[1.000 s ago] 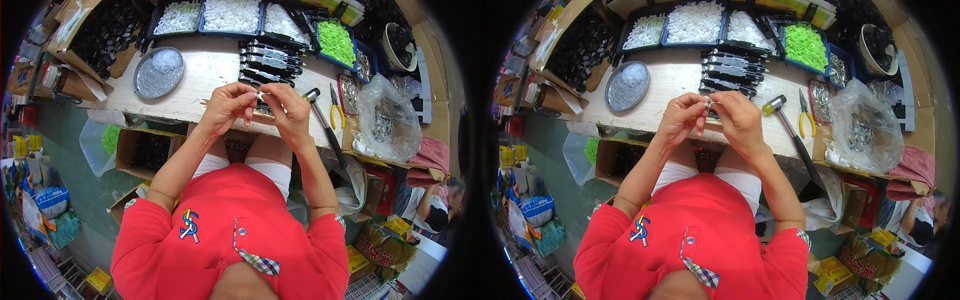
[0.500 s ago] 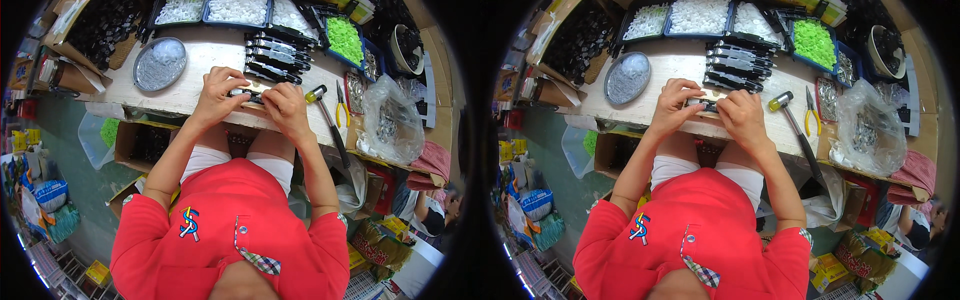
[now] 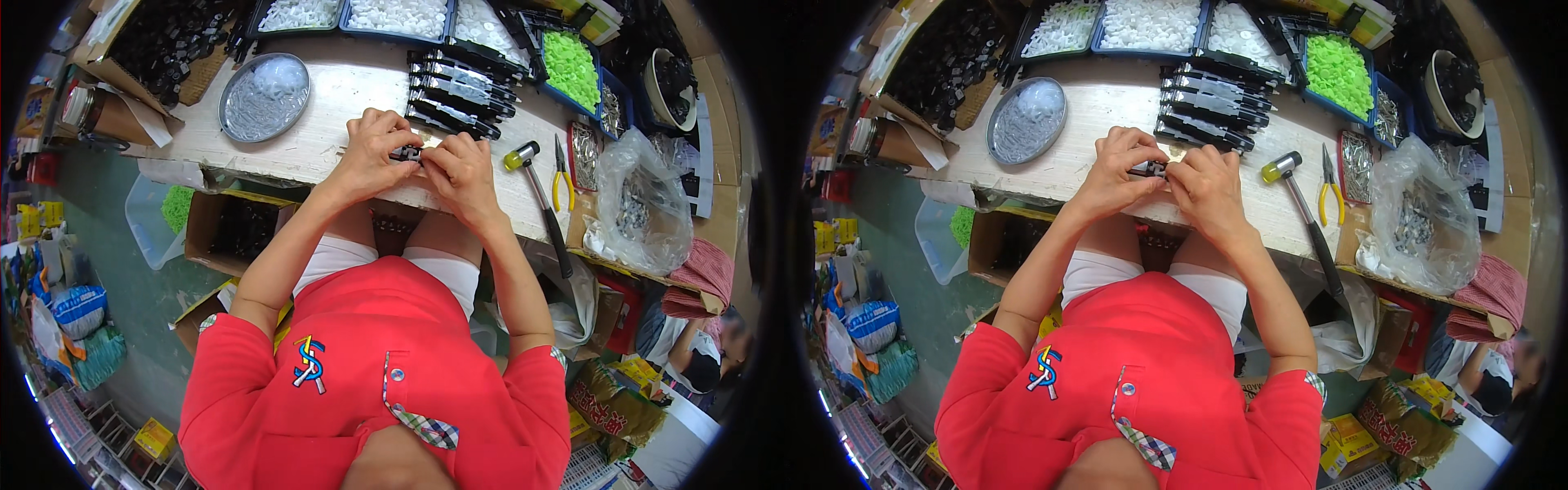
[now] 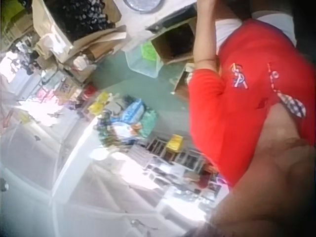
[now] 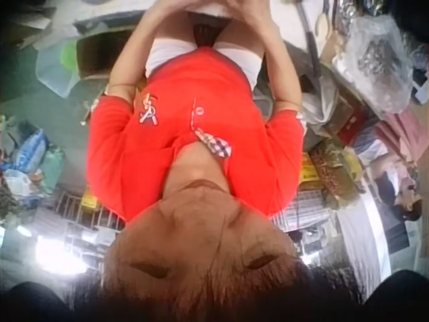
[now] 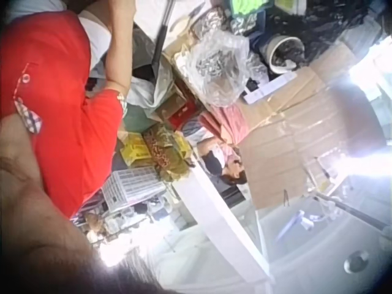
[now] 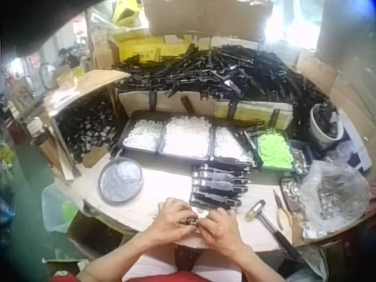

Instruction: Assembling small components at a workbench in a factory setting.

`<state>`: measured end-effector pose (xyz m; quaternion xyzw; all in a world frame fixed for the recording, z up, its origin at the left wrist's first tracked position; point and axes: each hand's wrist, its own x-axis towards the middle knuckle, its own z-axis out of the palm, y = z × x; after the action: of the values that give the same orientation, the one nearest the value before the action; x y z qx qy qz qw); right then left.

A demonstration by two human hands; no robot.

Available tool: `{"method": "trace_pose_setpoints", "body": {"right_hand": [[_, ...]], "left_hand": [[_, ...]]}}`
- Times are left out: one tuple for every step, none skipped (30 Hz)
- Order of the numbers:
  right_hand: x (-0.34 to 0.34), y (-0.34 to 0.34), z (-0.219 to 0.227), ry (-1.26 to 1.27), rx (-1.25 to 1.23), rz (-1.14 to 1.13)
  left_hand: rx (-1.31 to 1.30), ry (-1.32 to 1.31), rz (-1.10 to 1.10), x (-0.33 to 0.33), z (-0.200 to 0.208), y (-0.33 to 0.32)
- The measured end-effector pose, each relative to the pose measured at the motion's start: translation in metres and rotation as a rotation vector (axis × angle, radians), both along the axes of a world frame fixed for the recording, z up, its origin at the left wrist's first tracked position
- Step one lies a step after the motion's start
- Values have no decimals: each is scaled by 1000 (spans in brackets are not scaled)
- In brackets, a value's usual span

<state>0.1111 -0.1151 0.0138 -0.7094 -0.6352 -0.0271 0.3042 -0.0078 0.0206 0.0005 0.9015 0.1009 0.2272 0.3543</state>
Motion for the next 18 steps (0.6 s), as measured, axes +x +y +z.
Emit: {"method": "trace_pose_setpoints", "body": {"right_hand": [[-4,0,-3,-3,26,-38],[-6,1,-5,-5,52,-76],[-5,0,-5,-3,53,-76],[-3,0,-4,16,39,-59],[-2,0,-3,35,25,-43],[-1,0,-2,37,27,-44],[-1,-1,-1,40,24,-28],[0,-1,0,45,21,-9],[1,-1,1,47,24,-8],[4,-1,3,61,-7,0],[7,-3,4,74,-38,4],[11,-4,4,75,-35,0],[17,-6,4,110,4,-20],[22,-8,3,147,44,-37],[28,-11,6,166,75,-58],[35,-17,8,209,90,-87],[44,-23,12,245,108,-124],[49,-30,19,207,141,-167]], "left_hand": [[3,5,1,1,0,0],[5,11,2,1,0,0],[6,13,2,1,1,0],[11,20,0,2,1,0],[16,27,-2,2,2,0],[18,28,-3,2,3,0],[41,40,-3,3,4,0],[64,53,1,2,4,0],[67,56,2,2,5,1],[98,57,-10,3,6,2],[128,58,-26,4,8,3],[132,59,-30,7,11,3],[193,107,-72,10,17,4],[256,157,-110,12,24,4],[262,158,-113,15,31,4],[372,261,-162,19,39,3],[484,356,-215,28,46,3],[554,398,-248,32,53,2]]}}
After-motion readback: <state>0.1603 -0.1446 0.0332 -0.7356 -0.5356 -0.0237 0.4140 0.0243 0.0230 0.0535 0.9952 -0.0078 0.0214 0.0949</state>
